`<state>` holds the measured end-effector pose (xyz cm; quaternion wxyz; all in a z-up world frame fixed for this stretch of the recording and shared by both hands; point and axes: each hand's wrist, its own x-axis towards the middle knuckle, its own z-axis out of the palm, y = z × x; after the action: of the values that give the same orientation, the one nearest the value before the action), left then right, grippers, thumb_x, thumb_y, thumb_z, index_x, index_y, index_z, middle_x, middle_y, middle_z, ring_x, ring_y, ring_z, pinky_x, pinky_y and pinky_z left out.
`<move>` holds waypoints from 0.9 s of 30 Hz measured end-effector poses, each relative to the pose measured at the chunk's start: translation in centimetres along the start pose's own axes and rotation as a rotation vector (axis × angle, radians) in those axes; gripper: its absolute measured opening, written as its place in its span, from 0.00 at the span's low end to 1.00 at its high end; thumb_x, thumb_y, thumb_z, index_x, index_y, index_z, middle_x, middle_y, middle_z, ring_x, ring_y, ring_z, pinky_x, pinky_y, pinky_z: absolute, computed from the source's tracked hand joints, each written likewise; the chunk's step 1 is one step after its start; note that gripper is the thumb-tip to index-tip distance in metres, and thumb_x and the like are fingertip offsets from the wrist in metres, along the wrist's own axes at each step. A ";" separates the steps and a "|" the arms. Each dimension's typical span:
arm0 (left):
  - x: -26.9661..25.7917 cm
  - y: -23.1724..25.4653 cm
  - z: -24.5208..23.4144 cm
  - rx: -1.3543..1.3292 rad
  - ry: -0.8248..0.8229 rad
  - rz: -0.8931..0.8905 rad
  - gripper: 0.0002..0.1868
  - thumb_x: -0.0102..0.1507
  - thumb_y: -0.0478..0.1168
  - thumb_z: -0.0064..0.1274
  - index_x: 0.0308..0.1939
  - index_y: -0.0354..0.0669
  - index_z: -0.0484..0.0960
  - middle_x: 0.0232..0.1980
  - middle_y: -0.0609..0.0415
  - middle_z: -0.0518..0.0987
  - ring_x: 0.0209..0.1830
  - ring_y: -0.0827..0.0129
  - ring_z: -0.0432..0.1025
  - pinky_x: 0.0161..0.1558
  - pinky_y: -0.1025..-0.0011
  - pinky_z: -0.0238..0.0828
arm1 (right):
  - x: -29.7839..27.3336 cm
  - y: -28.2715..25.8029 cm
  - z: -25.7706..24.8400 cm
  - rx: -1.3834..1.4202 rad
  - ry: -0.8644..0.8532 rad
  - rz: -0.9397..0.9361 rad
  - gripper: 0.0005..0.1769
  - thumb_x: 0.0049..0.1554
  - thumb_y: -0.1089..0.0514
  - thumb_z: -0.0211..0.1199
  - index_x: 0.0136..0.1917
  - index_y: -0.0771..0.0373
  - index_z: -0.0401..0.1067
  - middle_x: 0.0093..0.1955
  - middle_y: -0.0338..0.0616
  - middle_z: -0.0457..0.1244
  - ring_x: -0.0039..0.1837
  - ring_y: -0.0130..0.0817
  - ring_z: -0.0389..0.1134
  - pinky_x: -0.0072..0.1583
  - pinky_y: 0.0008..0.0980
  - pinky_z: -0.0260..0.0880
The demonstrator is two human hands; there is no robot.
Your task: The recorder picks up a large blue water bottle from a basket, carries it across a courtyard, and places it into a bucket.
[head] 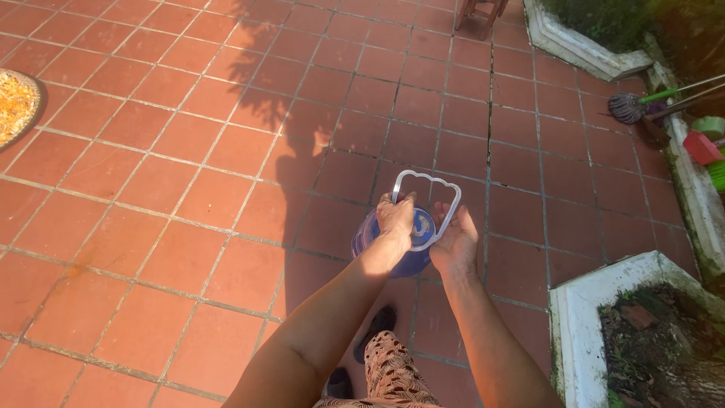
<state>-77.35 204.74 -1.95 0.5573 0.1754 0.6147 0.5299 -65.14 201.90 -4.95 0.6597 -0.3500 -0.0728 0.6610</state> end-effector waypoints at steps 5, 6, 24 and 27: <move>10.0 0.0 5.2 -0.026 -0.014 0.156 0.14 0.59 0.39 0.63 0.44 0.36 0.77 0.37 0.50 0.80 0.35 0.69 0.74 0.36 0.69 0.73 | 9.2 -1.0 2.2 0.036 -0.076 -0.002 0.20 0.66 0.43 0.52 0.52 0.62 0.70 0.53 0.42 0.64 0.56 0.34 0.63 0.60 0.41 0.67; 11.1 0.9 5.9 -0.023 -0.019 0.159 0.14 0.59 0.39 0.63 0.44 0.36 0.77 0.37 0.50 0.80 0.35 0.69 0.74 0.36 0.69 0.73 | 10.9 -1.3 2.8 0.040 -0.076 -0.007 0.20 0.66 0.43 0.52 0.52 0.62 0.70 0.53 0.42 0.64 0.56 0.34 0.63 0.60 0.41 0.67; 34.3 14.2 28.1 -0.051 -0.128 0.023 0.13 0.61 0.39 0.61 0.44 0.37 0.75 0.38 0.51 0.78 0.34 0.71 0.73 0.33 0.70 0.74 | 42.4 -12.6 12.1 0.074 -0.025 -0.046 0.22 0.67 0.42 0.50 0.53 0.64 0.70 0.54 0.45 0.65 0.52 0.34 0.63 0.58 0.41 0.68; 38.9 16.8 31.0 -0.040 -0.171 0.028 0.14 0.61 0.39 0.61 0.44 0.36 0.75 0.38 0.51 0.78 0.34 0.70 0.73 0.33 0.70 0.74 | 47.0 -13.5 14.6 0.060 0.004 -0.087 0.22 0.66 0.42 0.49 0.52 0.64 0.69 0.54 0.45 0.64 0.54 0.35 0.65 0.59 0.42 0.69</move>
<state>-68.97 256.58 -1.42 0.6036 0.2175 0.5518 0.5329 -56.76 252.27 -3.76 0.6981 -0.3278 -0.0668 0.6331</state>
